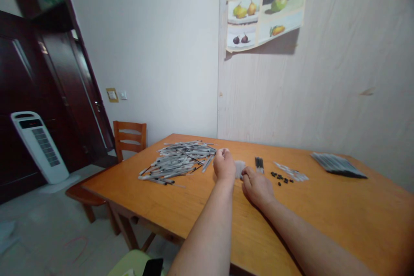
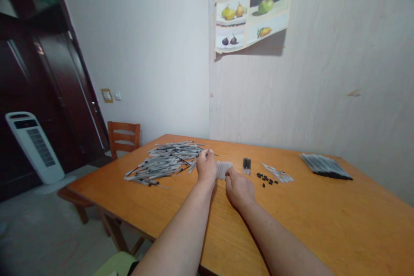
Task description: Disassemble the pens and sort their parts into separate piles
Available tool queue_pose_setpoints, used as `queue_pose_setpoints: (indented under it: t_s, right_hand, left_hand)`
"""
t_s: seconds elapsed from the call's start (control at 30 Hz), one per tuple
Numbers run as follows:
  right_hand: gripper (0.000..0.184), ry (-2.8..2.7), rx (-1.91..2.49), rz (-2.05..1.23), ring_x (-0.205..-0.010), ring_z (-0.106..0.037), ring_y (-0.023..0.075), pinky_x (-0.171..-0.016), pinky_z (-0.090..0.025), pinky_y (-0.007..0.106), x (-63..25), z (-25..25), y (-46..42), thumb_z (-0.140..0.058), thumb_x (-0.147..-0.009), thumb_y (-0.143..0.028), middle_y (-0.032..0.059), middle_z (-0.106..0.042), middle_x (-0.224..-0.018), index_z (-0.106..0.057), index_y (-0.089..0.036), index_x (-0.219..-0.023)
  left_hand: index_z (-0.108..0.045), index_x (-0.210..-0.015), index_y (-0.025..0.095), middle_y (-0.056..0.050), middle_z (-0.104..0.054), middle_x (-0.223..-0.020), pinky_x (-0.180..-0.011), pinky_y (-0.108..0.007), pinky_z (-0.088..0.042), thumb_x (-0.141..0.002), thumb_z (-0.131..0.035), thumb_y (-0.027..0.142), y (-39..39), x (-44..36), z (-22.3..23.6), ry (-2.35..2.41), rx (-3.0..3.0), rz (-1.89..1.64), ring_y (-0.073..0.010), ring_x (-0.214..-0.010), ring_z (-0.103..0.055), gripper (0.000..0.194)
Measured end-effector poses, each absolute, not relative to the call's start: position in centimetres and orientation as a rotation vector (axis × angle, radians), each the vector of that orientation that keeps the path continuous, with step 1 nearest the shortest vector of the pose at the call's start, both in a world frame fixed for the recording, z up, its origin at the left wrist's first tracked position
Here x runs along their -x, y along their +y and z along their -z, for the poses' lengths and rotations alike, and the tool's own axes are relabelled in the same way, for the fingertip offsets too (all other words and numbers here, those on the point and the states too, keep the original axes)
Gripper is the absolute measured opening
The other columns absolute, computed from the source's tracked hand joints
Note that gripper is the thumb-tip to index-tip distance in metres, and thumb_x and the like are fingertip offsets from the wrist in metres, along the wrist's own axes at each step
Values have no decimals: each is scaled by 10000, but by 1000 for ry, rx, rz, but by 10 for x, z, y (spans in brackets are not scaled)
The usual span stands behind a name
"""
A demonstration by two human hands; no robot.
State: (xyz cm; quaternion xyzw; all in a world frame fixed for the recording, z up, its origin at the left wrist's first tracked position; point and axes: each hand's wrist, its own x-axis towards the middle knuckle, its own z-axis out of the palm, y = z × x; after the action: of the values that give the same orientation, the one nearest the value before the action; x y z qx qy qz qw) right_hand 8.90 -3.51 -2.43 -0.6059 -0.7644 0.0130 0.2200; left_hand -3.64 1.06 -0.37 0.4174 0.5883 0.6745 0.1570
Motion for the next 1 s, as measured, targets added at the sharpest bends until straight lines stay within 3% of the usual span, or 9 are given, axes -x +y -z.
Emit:
queue_pose_setpoints:
  t_s: [1.0]
  right_hand:
    - [342,-2144,1749,11,-775,-642,219,-656,-362,293,-90,29,-32,-385,-950,-321,98,-718,-881,-651,-214,-1136]
  left_hand:
    - [-685,-1009,233,-71,-729,-1051,-787,-290,-427,-910,-499,321,-49,161,17,2277,-1530,-1438,-211,-960,-649,228]
